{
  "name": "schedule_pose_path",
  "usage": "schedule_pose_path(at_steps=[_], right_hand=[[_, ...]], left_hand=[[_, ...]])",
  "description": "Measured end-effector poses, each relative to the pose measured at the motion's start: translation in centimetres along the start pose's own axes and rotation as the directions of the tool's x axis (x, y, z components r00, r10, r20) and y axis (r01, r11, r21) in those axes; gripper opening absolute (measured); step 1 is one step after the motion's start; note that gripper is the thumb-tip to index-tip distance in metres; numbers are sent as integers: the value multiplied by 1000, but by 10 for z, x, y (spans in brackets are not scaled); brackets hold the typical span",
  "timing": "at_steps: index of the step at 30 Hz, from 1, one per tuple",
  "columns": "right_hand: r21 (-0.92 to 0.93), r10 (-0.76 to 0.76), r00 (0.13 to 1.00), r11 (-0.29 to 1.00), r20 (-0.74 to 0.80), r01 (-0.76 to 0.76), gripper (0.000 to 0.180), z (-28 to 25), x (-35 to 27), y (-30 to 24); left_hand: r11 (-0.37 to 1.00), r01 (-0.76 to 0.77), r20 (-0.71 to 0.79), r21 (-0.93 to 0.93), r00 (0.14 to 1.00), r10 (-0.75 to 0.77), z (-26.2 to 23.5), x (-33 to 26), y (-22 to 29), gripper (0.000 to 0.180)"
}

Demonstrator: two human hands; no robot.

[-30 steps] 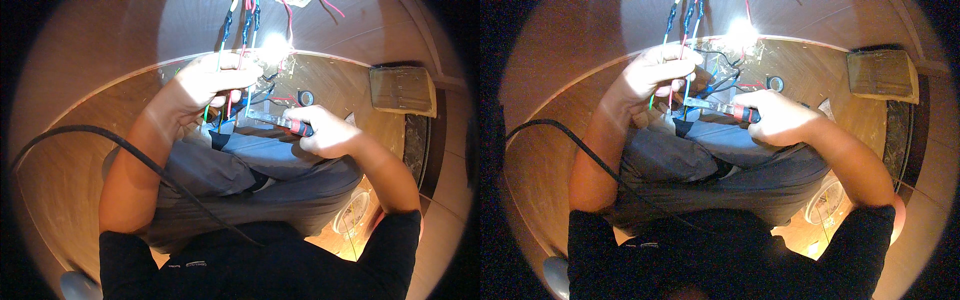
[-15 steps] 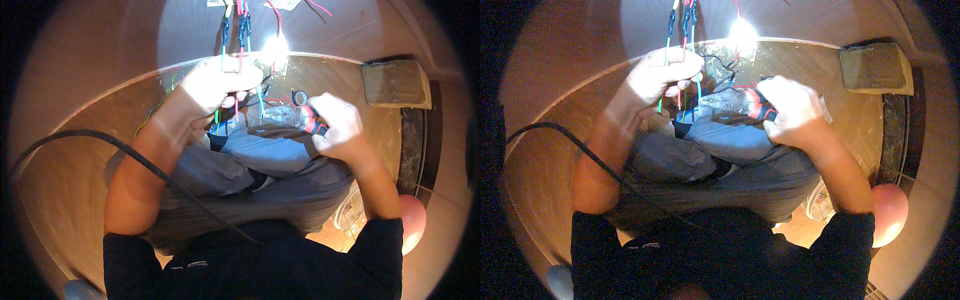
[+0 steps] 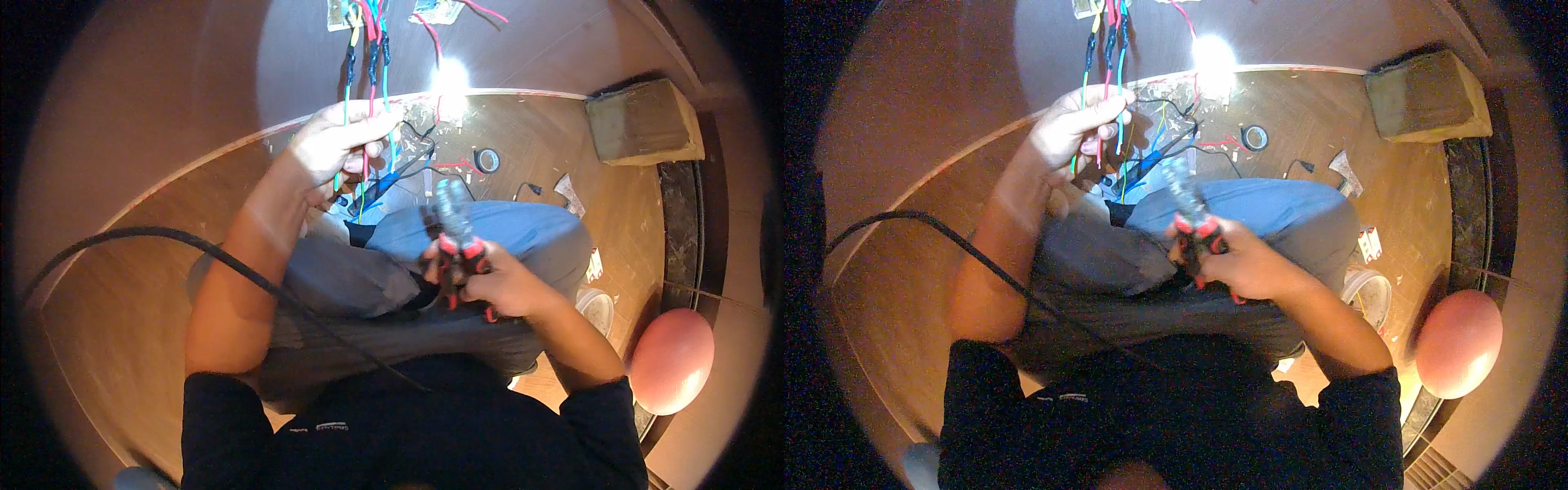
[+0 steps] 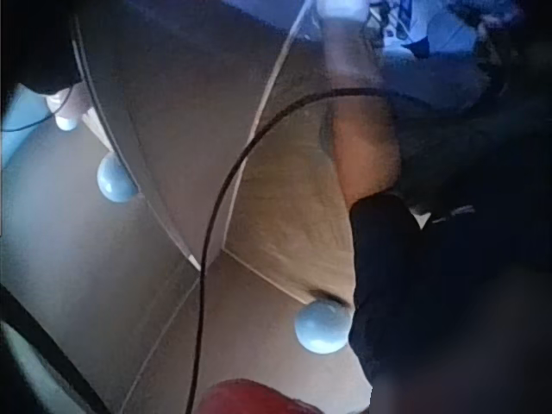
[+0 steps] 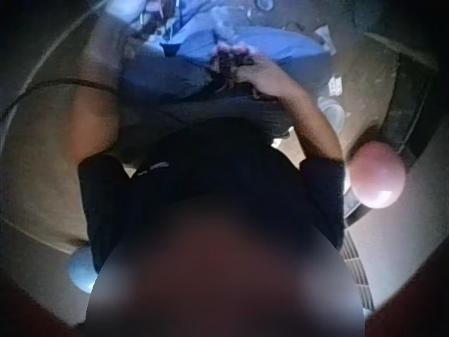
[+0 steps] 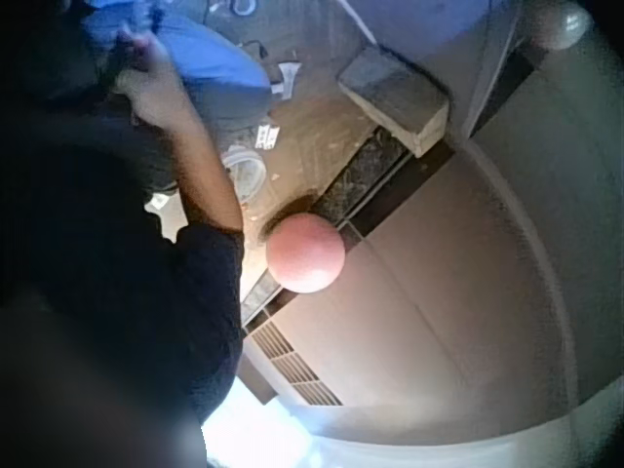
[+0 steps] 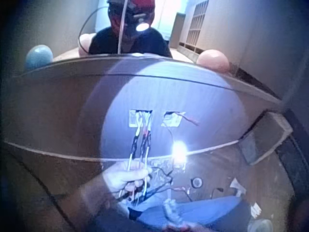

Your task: The person sits on the floor and works on exposed electrical wiring in a wall opening. They use electrical tape to insulate wire connections and use pliers to strip and adjust wires.

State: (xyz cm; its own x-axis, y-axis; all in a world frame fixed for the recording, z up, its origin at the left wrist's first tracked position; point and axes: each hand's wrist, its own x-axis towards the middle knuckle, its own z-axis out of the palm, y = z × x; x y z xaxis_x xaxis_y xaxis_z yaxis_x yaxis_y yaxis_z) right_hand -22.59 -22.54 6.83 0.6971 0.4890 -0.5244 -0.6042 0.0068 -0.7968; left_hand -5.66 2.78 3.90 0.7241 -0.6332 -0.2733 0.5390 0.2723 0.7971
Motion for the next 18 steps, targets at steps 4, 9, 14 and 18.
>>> schedule_pose_path(at_steps=[4, 9, 14, 18], right_hand=[[-23, -8, 1000, 1000, 28, 8, 54, 26, 26, 9], [157, -65, 997, 986, 52, 56, 52, 40, 49, 17], [234, -43, 993, 972, 107, 17, 54, 41, 54, 13], [285, -43, 991, 959, 127, 6, 47, 42, 59, 14]], left_hand=[[999, 0, -23, -34, 1000, -1, -2, 4, -6, 17], [998, 12, -36, -66, 999, -15, -3, 5, -10, 19], [994, 26, 23, -107, 999, -23, -5, 8, -11, 18], [999, 11, -24, 30, 1000, -11, -7, 7, -11, 23]])
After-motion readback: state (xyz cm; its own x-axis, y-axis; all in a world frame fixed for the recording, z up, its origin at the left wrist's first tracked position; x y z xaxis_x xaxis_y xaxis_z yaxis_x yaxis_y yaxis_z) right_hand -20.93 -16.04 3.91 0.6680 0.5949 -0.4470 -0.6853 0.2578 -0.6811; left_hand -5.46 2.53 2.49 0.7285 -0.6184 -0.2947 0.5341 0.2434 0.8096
